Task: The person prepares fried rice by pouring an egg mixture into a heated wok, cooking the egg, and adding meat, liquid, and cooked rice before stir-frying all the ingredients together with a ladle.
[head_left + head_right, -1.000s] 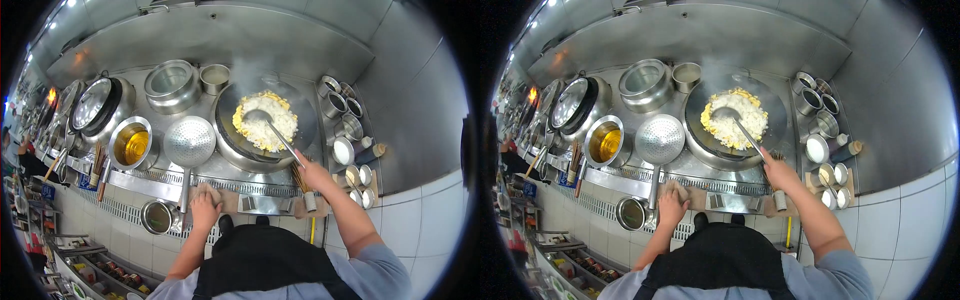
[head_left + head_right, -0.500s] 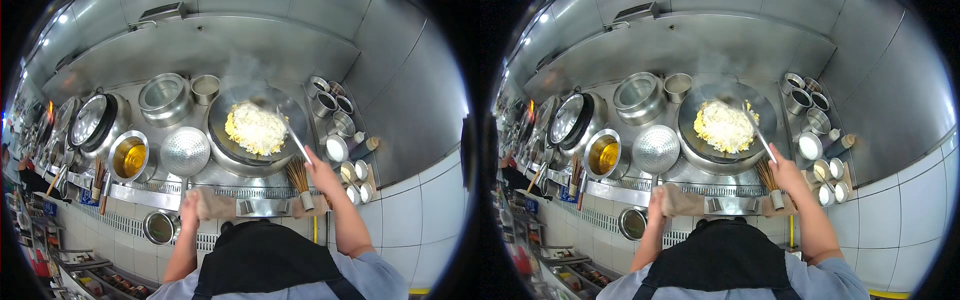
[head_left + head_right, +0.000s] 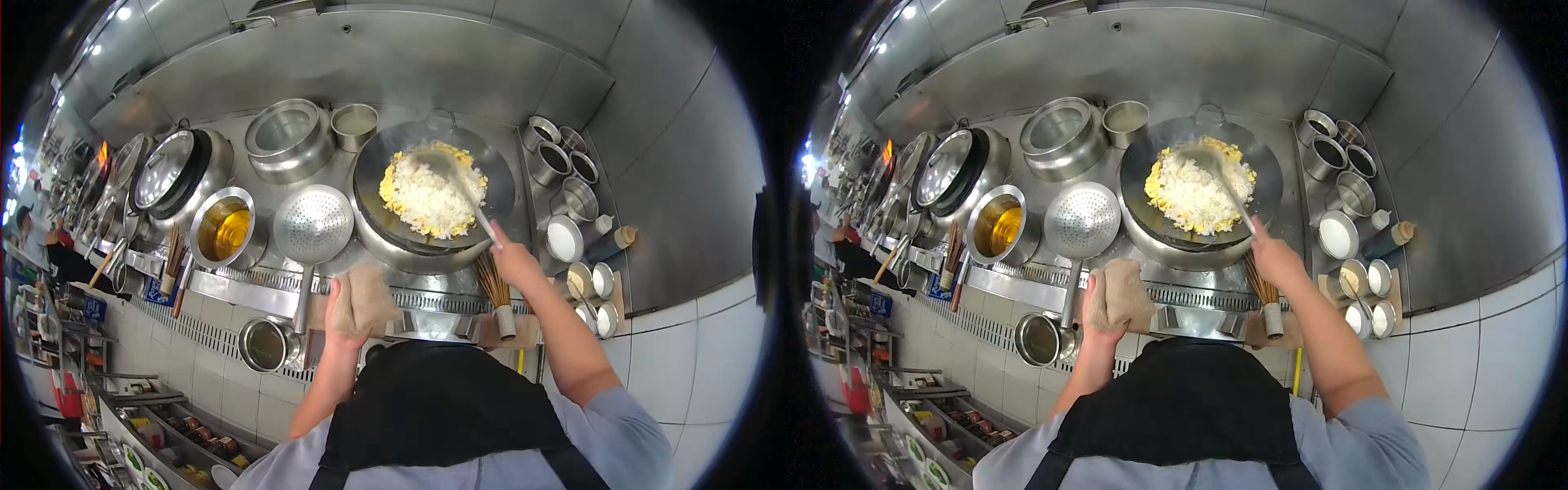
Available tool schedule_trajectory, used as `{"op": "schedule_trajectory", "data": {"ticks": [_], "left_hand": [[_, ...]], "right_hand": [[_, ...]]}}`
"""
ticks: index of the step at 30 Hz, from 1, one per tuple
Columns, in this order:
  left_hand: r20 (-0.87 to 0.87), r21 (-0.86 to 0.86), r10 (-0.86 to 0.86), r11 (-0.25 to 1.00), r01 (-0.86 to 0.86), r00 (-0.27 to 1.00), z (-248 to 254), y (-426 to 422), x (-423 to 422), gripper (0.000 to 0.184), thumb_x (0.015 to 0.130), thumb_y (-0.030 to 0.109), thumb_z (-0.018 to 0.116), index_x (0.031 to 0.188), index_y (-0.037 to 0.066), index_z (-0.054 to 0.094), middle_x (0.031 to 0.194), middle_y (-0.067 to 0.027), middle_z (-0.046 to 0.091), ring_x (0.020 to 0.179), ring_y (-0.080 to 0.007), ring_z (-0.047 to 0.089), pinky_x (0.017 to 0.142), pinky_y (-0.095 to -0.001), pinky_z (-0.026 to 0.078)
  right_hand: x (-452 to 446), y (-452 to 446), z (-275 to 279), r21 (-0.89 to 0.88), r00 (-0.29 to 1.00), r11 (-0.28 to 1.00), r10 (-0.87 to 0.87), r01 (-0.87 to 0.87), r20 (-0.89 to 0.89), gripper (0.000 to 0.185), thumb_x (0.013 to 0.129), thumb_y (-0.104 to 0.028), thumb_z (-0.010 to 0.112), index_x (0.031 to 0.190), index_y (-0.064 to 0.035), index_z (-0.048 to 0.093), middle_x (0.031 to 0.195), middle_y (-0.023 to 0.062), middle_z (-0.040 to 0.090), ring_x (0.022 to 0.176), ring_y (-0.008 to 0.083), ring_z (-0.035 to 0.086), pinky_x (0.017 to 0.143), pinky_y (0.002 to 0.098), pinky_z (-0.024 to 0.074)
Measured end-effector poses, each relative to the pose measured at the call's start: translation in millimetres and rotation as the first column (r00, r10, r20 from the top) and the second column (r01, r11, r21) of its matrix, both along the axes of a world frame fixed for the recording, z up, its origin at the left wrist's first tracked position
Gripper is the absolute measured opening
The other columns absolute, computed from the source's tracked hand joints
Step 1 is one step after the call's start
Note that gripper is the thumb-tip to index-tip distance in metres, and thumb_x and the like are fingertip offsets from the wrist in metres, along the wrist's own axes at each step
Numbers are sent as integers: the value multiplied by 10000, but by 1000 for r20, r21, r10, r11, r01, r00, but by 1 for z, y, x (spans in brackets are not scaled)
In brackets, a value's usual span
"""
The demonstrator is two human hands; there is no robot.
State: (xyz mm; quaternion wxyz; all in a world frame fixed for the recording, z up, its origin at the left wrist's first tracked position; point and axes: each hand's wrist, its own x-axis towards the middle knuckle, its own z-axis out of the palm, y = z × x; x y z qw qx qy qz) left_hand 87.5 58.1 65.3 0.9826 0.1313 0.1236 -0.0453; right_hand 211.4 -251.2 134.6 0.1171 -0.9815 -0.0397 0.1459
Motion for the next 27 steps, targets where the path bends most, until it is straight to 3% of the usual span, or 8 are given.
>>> {"op": "schedule_trajectory", "data": {"ticks": [5, 8, 10, 12, 14, 24, 25, 27], "left_hand": [[67, 126, -13, 992, 5, 998, 20, -4, 19, 544, 959, 494, 420, 1281, 60, 482, 1203, -138, 578, 1074, -300, 580, 899, -456, 486], [53, 162, -96, 983, 87, 994, 23, -8, 29, 595, 919, 494, 514, 1312, 53, 445, 1222, -152, 554, 1106, -303, 565, 936, -455, 471], [46, 162, -144, 978, 135, 988, 25, -12, 32, 601, 917, 504, 515, 1309, 53, 447, 1216, -148, 557, 1103, -300, 567, 937, -447, 471], [51, 158, -277, 951, 266, 960, 27, -26, 39, 614, 914, 524, 517, 1302, 54, 452, 1203, -140, 562, 1096, -294, 571, 940, -433, 471], [-48, 291, -215, 931, 219, 976, 38, -41, 34, 674, 898, 565, 513, 1317, 43, 429, 1237, -149, 541, 1123, -284, 559, 967, -424, 458], [119, 544, -352, 806, 236, 928, 21, -18, 19, 752, 758, 477, 751, 1280, 28, 447, 1140, -106, 571, 1037, -224, 580, 856, -366, 509], [24, 528, -310, 811, 251, 951, 17, -20, 15, 639, 798, 465, 719, 1227, 50, 490, 1081, -87, 580, 973, -204, 579, 814, -360, 507], [-84, 396, -271, 874, 282, 959, -21, -19, 21, 588, 838, 483, 659, 1223, 74, 487, 1058, -87, 582, 960, -213, 584, 817, -377, 511]], "right_hand": [[9, 14, 11, -221, 992, 968, 115, -122, -45, 473, 978, -253, 387, 1430, -123, 329, 1009, 207, 651, 913, 361, 641, 808, 478, 495], [8, 22, 16, -270, 768, 896, 441, -351, 464, 333, 966, -239, 455, 1225, -43, 525, 900, 168, 654, 811, 340, 641, 771, 433, 513], [-10, 69, 60, 756, 948, 642, 303, -129, -95, 214, 946, -237, 541, 1007, -39, 598, 785, 91, 601, 707, 201, 610, 696, 325, 517], [-22, 105, 45, 899, 886, 427, 374, 97, -273, 247, 944, -261, 544, 907, -19, 574, 750, 53, 586, 676, 168, 580, 649, 303, 486], [-23, 133, -1, 751, 948, 586, 268, -304, 174, 238, 932, -250, 570, 871, -22, 546, 738, 29, 560, 673, 129, 543, 616, 298, 450], [-35, 121, 20, 947, 923, 322, 366, -2, -122, 135, 894, -143, 598, 852, -16, 575, 770, 75, 568, 710, 179, 567, 642, 312, 460], [-24, 104, 15, 572, 805, 588, 267, -572, 530, 126, 879, -141, 586, 846, -21, 602, 806, 115, 590, 730, 267, 598, 674, 359, 491], [-16, 64, 37, 183, 691, 870, 220, -458, 688, 105, 835, -131, 597, 850, -28, 605, 874, 138, 591, 863, 329, 587, 772, 426, 490]]}}
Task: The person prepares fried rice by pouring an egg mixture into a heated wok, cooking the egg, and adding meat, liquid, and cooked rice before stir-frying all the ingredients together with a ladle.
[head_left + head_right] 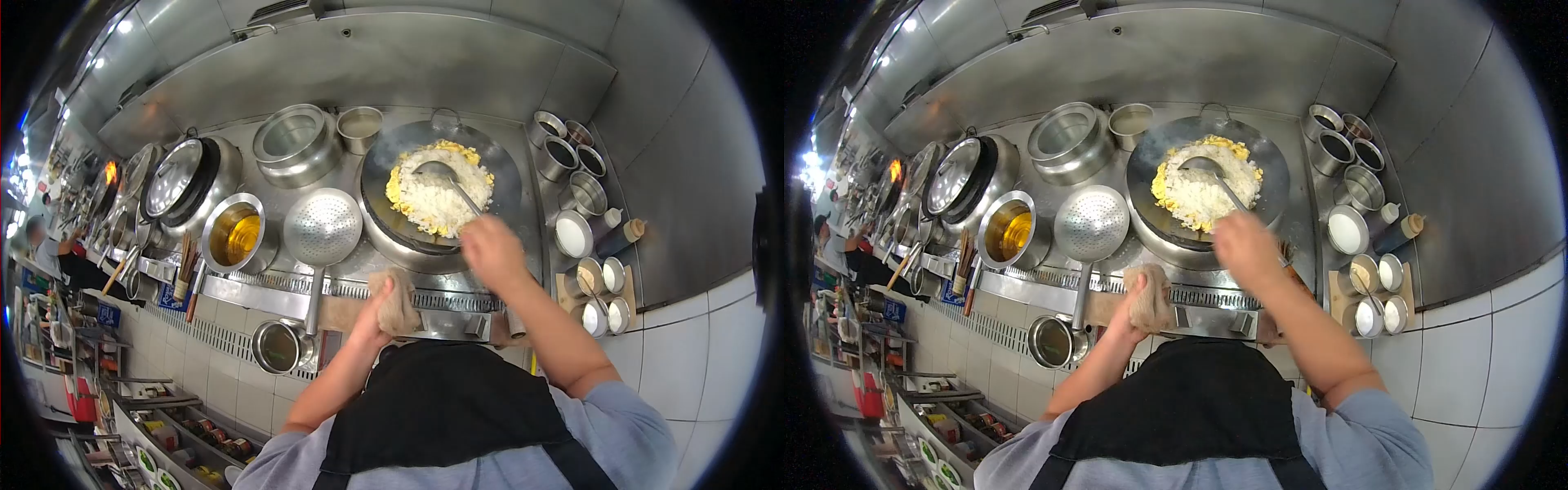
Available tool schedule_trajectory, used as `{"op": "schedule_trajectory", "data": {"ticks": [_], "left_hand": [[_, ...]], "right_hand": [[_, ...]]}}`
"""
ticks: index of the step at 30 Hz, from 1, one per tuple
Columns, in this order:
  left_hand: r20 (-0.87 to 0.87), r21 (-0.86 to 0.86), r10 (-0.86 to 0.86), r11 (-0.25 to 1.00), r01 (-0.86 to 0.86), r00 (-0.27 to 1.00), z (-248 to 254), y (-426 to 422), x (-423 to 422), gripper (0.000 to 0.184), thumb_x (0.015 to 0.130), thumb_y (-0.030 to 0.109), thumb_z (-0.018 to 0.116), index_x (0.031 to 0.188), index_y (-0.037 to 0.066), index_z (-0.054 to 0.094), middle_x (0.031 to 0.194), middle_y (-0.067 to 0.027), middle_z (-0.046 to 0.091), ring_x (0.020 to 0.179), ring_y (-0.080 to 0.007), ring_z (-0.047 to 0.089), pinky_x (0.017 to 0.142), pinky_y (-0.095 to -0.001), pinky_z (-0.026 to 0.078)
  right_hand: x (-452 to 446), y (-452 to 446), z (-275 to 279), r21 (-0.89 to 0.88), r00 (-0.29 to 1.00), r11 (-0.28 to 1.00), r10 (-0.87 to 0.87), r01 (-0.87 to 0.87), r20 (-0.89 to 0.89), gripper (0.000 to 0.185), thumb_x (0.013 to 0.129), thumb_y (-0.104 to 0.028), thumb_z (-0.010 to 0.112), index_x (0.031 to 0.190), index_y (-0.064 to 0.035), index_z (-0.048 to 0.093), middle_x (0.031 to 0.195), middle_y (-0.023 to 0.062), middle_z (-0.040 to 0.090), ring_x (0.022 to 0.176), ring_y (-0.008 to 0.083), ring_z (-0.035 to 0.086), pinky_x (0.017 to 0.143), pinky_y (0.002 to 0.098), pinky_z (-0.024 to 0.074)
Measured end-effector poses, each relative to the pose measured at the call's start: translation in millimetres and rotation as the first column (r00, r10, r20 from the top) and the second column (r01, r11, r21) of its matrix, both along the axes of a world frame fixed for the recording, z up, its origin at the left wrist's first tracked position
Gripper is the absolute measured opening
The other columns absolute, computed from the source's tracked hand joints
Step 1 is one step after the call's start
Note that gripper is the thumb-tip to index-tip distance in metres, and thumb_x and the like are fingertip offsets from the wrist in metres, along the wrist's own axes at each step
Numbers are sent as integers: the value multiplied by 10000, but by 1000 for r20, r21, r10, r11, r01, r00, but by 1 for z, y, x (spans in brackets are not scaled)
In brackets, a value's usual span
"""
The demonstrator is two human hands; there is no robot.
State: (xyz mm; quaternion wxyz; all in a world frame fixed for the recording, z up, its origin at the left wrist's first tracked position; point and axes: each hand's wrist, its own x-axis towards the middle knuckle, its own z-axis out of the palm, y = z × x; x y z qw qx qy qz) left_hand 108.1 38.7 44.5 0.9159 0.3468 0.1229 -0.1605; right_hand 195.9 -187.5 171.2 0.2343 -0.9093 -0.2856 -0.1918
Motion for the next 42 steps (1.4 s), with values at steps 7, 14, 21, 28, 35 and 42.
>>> {"op": "schedule_trajectory", "data": {"ticks": [7, 14, 21, 28, 35, 42], "left_hand": [[-33, -207, 22, 978, -28, 999, -2, -30, 67, 585, 931, 594, 414, 1203, 81, 489, 1026, -112, 596, 932, -245, 608, 798, -407, 528], [-351, 41, -202, 972, 230, 914, 27, -42, 87, 841, 798, 762, 463, 1300, 88, 437, 1189, -119, 575, 1039, -296, 602, 888, -534, 474], [-349, -30, -171, 985, 171, 921, -14, -48, 126, 462, 895, 451, 524, 1192, 99, 484, 1160, -189, 558, 987, -368, 599, 773, -512, 525], [-367, -79, -169, 985, 151, 915, 32, -37, 97, 464, 858, 394, 605, 1150, 63, 465, 1134, -207, 555, 938, -368, 616, 709, -483, 550], [-362, -180, -359, 932, 313, 860, -42, -37, 154, 387, 858, 314, 520, 1052, -21, 522, 970, -241, 621, 824, -399, 642, 561, -452, 514], [-372, -320, -251, 939, 130, 894, 45, -61, 54, 224, 905, 268, 434, 783, 91, 497, 666, -73, 488, 537, -154, 468, 365, -227, 328]], "right_hand": [[2, -92, -34, -186, 805, 967, -246, 172, -540, 504, 904, -190, 552, 1384, -206, 400, 846, 228, 625, 790, 391, 619, 723, 492, 480], [-63, -92, 44, -376, 725, 887, -442, 268, -527, 607, 933, -205, 509, 1467, -332, 249, 898, 256, 636, 768, 438, 619, 714, 491, 491], [-5, -83, 13, -150, 363, 935, -268, 322, -893, 545, 952, -238, 488, 1459, -296, 296, 903, 243, 640, 829, 400, 625, 732, 473, 482], [83, -75, -54, -2, 660, 881, -357, 474, -661, 577, 932, -200, 516, 1464, -248, 299, 907, 181, 662, 671, 297, 648, 653, 398, 515], [-16, -100, -36, -62, 749, 977, -198, 205, -632, 608, 918, -170, 536, 1468, -252, 292, 1013, 174, 671, 668, 251, 636, 645, 353, 514], [-110, -122, 64, -143, 652, 975, -222, 172, -725, 524, 951, -247, 507, 1444, -290, 338, 794, 221, 622, 753, 387, 626, 696, 432, 474]]}}
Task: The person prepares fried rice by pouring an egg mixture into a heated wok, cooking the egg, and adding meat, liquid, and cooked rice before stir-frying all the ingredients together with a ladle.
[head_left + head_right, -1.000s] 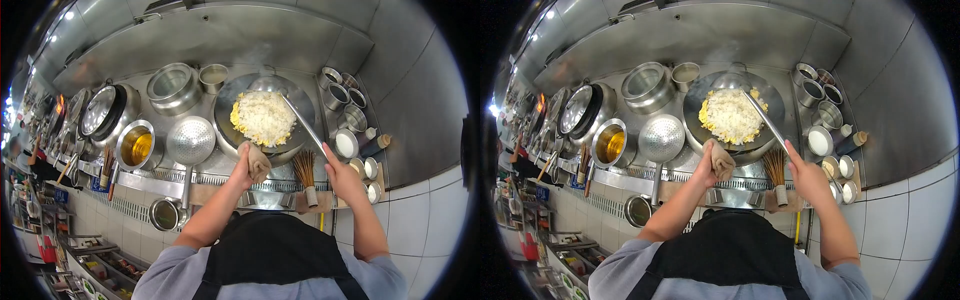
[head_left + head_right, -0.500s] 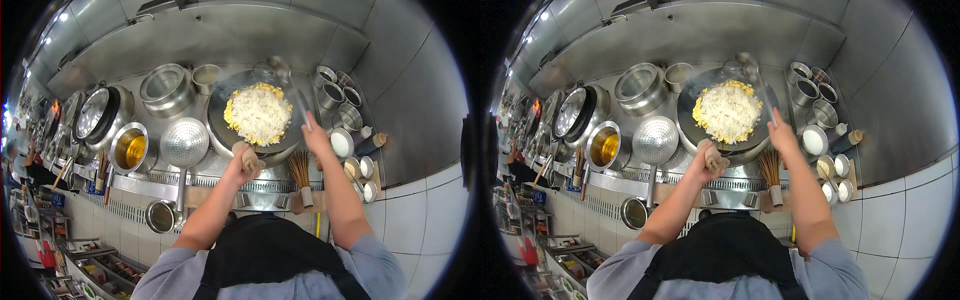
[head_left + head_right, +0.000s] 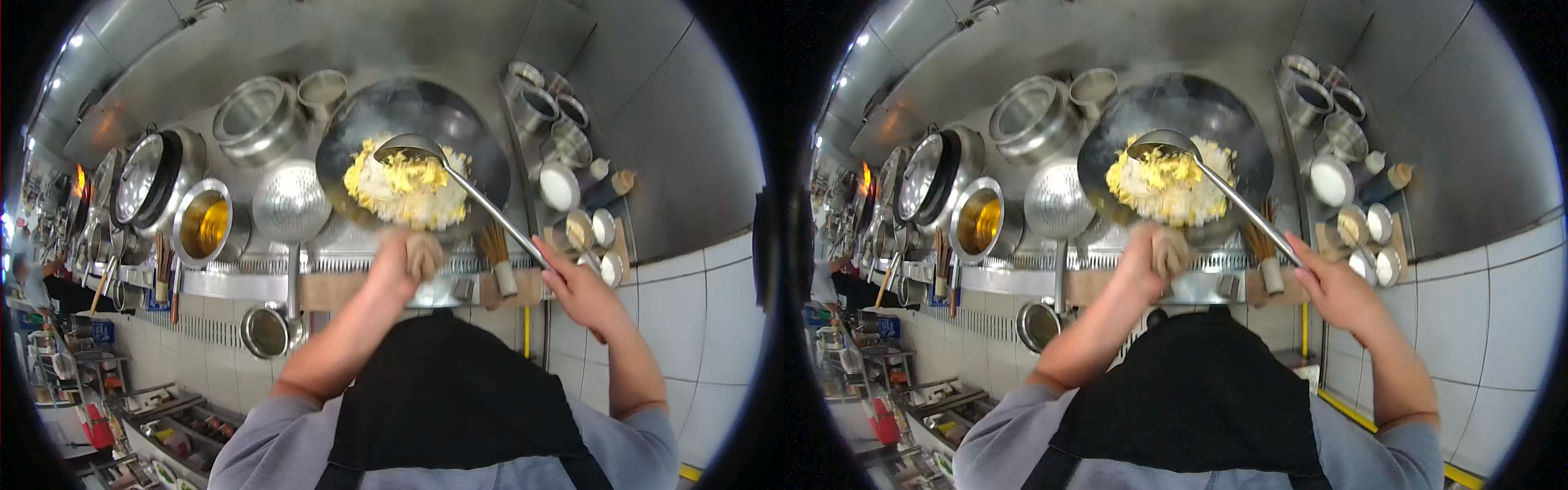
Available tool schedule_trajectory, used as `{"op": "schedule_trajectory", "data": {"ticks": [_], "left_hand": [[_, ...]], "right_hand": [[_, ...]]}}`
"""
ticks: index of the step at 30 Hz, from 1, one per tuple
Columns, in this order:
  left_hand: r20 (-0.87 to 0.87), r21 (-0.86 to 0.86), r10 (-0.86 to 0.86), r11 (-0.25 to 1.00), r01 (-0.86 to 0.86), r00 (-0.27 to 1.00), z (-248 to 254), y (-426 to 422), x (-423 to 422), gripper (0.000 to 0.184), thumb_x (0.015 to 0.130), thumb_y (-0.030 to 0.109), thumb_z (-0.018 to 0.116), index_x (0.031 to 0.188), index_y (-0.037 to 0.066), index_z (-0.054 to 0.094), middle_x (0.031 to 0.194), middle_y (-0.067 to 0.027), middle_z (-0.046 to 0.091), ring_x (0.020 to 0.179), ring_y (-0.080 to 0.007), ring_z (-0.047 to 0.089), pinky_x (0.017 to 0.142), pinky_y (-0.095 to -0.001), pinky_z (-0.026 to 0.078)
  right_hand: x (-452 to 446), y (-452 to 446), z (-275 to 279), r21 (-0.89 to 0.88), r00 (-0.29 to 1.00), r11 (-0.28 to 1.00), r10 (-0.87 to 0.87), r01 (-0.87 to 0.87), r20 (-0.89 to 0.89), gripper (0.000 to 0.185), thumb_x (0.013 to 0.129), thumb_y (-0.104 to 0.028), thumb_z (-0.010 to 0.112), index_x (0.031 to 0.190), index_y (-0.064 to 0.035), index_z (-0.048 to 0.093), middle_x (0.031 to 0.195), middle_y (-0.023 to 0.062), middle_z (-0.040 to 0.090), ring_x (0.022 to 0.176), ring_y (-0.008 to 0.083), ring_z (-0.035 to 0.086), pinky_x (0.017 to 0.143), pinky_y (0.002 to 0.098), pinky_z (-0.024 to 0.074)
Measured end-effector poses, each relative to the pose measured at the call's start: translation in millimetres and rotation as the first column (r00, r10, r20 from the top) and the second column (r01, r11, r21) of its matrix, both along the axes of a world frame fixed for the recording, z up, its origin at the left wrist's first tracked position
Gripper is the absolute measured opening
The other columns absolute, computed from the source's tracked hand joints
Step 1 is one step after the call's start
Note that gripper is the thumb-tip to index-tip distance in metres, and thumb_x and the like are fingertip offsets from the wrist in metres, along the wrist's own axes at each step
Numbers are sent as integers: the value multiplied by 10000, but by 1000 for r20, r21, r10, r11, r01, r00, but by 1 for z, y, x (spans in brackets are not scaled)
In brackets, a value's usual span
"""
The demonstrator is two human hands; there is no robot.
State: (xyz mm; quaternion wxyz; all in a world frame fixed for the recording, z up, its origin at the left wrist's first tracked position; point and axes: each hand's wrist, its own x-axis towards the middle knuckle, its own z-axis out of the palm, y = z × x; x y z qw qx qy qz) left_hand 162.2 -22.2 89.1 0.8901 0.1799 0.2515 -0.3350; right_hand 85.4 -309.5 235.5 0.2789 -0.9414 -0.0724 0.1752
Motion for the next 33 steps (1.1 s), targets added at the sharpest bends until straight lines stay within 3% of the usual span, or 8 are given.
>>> {"op": "schedule_trajectory", "data": {"ticks": [1, 3, 9, 17, 26, 27, 30, 33], "left_hand": [[166, -402, -74, 906, 136, 983, -29, 14, 20, 219, 919, 242, 403, 815, 81, 508, 711, -98, 523, 618, -190, 517, 404, -281, 386], [87, 384, 227, 891, -243, 970, 14, -18, 17, 257, 929, 242, 404, 780, 68, 522, 689, -121, 536, 592, -215, 531, 378, -285, 376], [135, 576, -11, 814, -69, 991, -100, 4, -75, 319, 949, 298, 397, 812, 50, 545, 723, -155, 580, 562, -224, 538, 407, -309, 397], [41, 125, 118, 985, -122, 992, 28, 7, -13, 314, 949, 215, 349, 774, 9, 510, 645, -114, 549, 435, -125, 479, 375, -195, 425], [95, 360, -149, 927, 106, 984, -67, 27, -25, 250, 941, 191, 369, 817, 42, 528, 683, -115, 571, 439, -141, 471, 321, -200, 283], [17, 450, -116, 888, 96, 993, -53, 25, -26, 253, 947, 191, 361, 830, 35, 523, 687, -126, 574, 427, -136, 461, 310, -192, 264], [304, 216, -120, 975, 54, 945, -56, 34, 22, 215, 943, 199, 403, 856, 29, 502, 664, -120, 589, 456, -124, 520, 343, -242, 374], [172, 250, -94, 967, 49, 981, -50, 22, 75, 269, 938, 302, 446, 850, 56, 506, 646, -106, 580, 439, -123, 505, 324, -217, 338]], "right_hand": [[3, 1, -6, -92, 999, 995, 45, -46, -17, 536, 952, -258, 500, 1454, -289, 314, 791, 232, 619, 752, 372, 630, 684, 437, 480], [25, 21, -21, -367, 987, 921, 83, -129, -140, 534, 962, -244, 486, 1460, -280, 297, 874, 215, 650, 814, 387, 638, 737, 429, 504], [30, 49, -48, -503, 956, 864, 138, 10, 257, 537, 956, -271, 484, 1460, -250, 299, 667, 145, 624, 601, 357, 613, 584, 460, 504], [-12, 15, 27, -347, 981, 937, 95, -30, 172, 525, 929, -248, 534, 1419, -335, 368, 695, 196, 602, 658, 375, 608, 616, 469, 470], [21, 74, -80, -473, 957, 871, 11, 134, 291, 489, 968, -275, 464, 1441, -272, 341, 768, 141, 638, 630, 311, 620, 597, 436, 502], [8, 77, -74, -95, 979, 978, -178, 187, 99, 490, 973, -291, 464, 1445, -268, 334, 751, 111, 626, 598, 272, 609, 565, 403, 502], [-18, 89, -59, 729, 873, 507, -109, 461, -476, 526, 968, -441, 447, 1417, -177, 378, 773, 84, 589, 579, 202, 571, 538, 338, 497], [3, 122, -14, 877, 865, -105, -143, 470, -481, 651, 931, -564, 434, 1390, -104, 390, 840, 107, 584, 710, 223, 586, 645, 363, 512]]}}
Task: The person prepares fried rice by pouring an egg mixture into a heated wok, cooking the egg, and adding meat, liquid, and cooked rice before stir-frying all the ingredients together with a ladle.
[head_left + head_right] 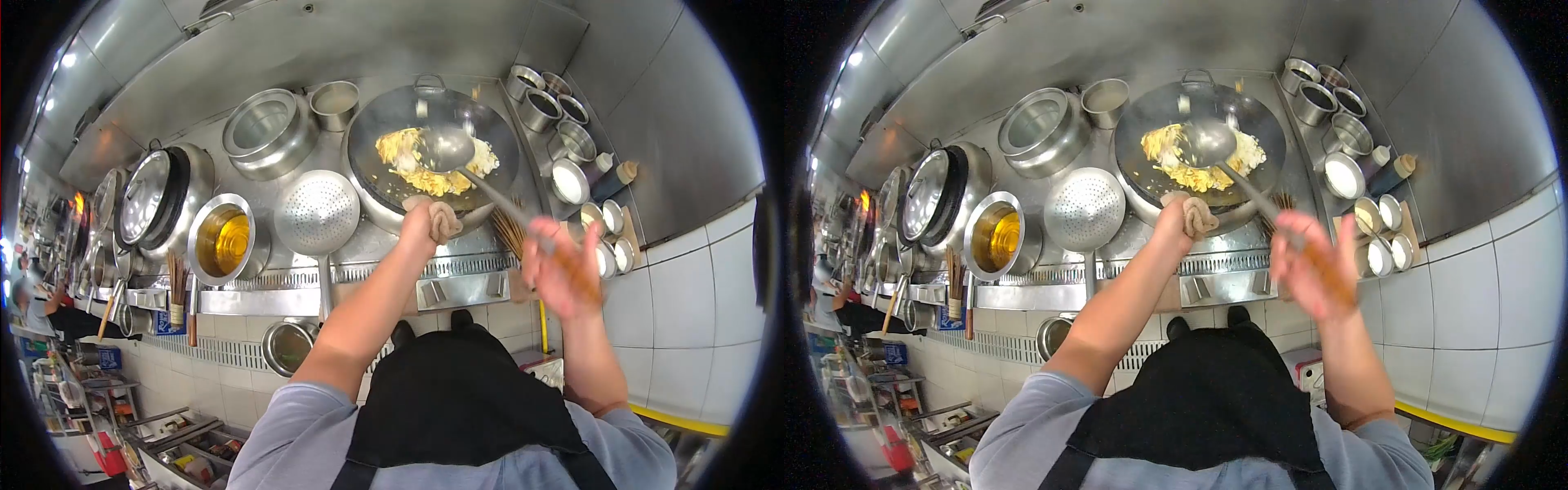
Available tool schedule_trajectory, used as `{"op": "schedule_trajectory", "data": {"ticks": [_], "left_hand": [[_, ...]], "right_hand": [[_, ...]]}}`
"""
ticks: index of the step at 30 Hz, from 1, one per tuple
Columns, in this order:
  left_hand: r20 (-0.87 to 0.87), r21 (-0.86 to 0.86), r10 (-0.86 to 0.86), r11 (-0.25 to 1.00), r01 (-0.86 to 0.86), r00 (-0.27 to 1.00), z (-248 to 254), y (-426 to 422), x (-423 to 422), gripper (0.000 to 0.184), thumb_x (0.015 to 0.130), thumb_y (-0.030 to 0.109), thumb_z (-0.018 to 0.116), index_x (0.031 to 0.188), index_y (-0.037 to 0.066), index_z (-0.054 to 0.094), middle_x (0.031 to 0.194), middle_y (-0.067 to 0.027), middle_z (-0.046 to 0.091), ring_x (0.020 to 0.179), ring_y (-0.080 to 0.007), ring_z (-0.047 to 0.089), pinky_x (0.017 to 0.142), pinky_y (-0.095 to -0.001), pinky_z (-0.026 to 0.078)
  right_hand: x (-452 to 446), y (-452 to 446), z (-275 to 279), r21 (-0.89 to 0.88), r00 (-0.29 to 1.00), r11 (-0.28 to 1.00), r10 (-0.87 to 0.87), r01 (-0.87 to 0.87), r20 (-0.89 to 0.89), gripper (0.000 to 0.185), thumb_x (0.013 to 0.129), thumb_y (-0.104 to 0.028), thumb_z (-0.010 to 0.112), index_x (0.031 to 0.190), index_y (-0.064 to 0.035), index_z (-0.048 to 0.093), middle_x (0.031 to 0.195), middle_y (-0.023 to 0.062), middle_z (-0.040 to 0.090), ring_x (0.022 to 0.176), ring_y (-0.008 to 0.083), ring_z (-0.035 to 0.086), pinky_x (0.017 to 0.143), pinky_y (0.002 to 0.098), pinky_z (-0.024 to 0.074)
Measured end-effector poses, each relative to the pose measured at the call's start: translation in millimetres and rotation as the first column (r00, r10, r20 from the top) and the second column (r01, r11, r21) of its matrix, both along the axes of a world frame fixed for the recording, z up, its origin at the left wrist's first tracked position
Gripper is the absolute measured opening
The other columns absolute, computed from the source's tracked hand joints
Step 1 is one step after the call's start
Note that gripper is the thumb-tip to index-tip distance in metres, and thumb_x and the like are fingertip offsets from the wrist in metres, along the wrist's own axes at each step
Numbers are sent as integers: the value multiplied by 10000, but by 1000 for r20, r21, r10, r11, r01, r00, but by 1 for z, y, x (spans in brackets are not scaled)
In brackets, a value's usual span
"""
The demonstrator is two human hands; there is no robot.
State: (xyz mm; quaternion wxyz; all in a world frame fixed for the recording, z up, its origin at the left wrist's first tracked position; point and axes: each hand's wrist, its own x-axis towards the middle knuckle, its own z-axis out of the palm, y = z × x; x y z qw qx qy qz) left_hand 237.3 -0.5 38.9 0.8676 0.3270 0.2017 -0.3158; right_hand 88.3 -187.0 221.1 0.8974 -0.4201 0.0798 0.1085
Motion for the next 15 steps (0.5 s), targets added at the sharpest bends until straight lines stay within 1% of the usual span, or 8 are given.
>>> {"op": "schedule_trajectory", "data": {"ticks": [1, 2, 3, 4, 5, 8, 12, 15], "left_hand": [[-116, 75, 35, 997, -26, 993, 3, -2, 8, 321, 934, 378, 475, 832, 77, 519, 632, -105, 572, 421, -138, 490, 311, -196, 321], [-113, 58, 39, 998, -33, 993, 3, 2, 7, 321, 934, 378, 475, 832, 77, 519, 632, -105, 572, 421, -138, 490, 311, -196, 321], [-77, 49, -4, 999, 8, 997, 3, 8, 2, 349, 902, 430, 538, 863, 84, 531, 674, -91, 587, 469, -141, 526, 342, -201, 364], [-36, 44, -48, 998, 49, 998, 5, 13, -4, 397, 869, 483, 602, 893, 91, 543, 715, -76, 602, 517, -144, 563, 372, -206, 408], [-58, 29, 81, 996, -80, 995, 17, 8, -16, 490, 806, 539, 674, 985, 97, 560, 825, -50, 611, 656, -154, 614, 477, -258, 492], [5, -175, -71, 982, 71, 997, -9, 25, -39, 557, 798, 560, 674, 1077, 91, 561, 927, -50, 616, 800, -192, 630, 621, -339, 537], [-49, -66, -139, 988, 136, 989, -9, 44, -90, 547, 822, 527, 663, 1131, 87, 560, 976, -70, 630, 867, -220, 632, 733, -392, 537], [-78, -86, -171, 983, 164, 982, -18, 69, -117, 542, 830, 509, 661, 1152, 86, 557, 1003, -71, 631, 902, -222, 631, 777, -386, 527]], "right_hand": [[17, 11, 15, 263, 952, 919, -305, 293, 8, 730, 906, -624, 427, 1379, -70, 382, 870, 110, 577, 787, 229, 588, 708, 373, 512], [37, 3, 16, 217, 943, 967, -194, 137, 270, 829, 836, -712, 446, 1358, -73, 374, 929, 109, 566, 885, 228, 565, 788, 384, 490], [64, -7, 14, 29, 877, 996, -86, 81, 472, 743, 854, -629, 534, 1332, -86, 363, 907, 77, 564, 812, 212, 562, 757, 359, 487], [90, -16, 17, -437, 896, 853, -75, 285, 438, 520, 881, -436, 615, 1219, -69, 468, 832, 41, 547, 753, 194, 553, 734, 342, 475], [110, -5, 23, -703, 817, 459, -97, 544, 569, 206, 882, -225, 623, 969, -44, 576, 745, 14, 522, 731, 179, 559, 703, 321, 461], [176, 19, 30, -371, 776, 862, -39, 344, 629, 322, 881, -188, 630, 617, -94, 472, 571, 4, 459, 580, 175, 538, 618, 296, 423], [218, 58, 79, -490, 784, 844, 148, 217, 602, 414, 885, -222, 641, 559, -108, 413, 461, -14, 369, 395, 115, 394, 439, 278, 329], [204, 79, 139, -448, 604, 774, 107, 449, 790, 422, 894, -209, 624, 550, -105, 403, 460, -13, 368, 391, 105, 356, 424, 264, 289]]}}
